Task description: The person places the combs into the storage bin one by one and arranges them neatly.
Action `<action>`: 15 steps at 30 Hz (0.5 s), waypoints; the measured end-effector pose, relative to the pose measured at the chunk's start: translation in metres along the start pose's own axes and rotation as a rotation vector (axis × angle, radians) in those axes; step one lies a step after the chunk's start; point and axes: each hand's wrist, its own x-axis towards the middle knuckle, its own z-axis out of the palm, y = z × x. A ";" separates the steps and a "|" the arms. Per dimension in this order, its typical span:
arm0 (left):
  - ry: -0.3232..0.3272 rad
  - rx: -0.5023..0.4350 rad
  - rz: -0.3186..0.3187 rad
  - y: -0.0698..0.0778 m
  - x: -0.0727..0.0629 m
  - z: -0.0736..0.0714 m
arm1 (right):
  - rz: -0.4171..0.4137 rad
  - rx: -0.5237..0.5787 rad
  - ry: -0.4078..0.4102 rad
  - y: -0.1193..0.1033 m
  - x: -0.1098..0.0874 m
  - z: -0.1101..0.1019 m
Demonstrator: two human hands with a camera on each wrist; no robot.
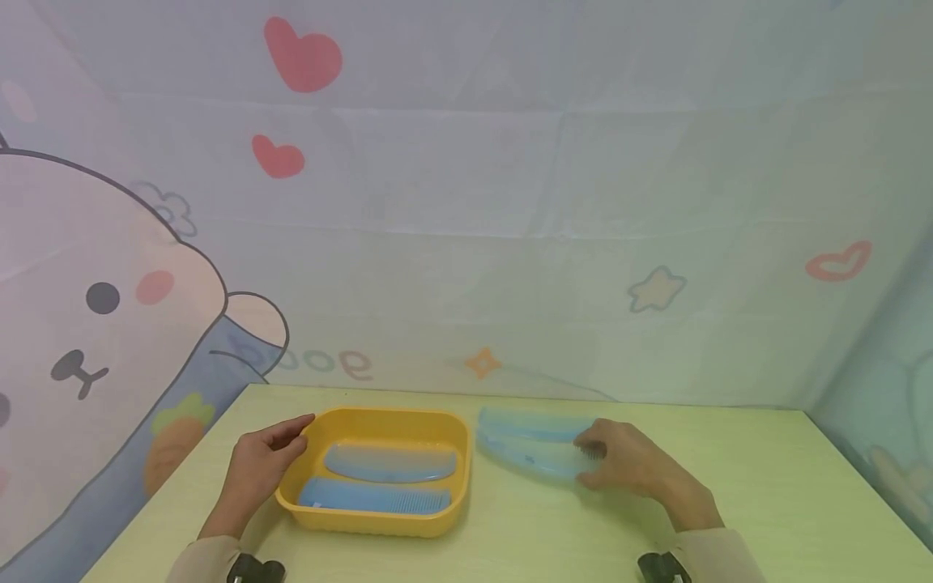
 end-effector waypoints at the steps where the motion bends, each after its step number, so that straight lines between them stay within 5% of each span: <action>1: -0.001 0.001 0.000 0.000 0.000 0.000 | -0.009 -0.003 0.009 0.000 0.001 0.000; 15: -0.004 -0.001 -0.003 -0.001 0.001 -0.001 | -0.061 -0.021 0.096 -0.010 0.004 -0.003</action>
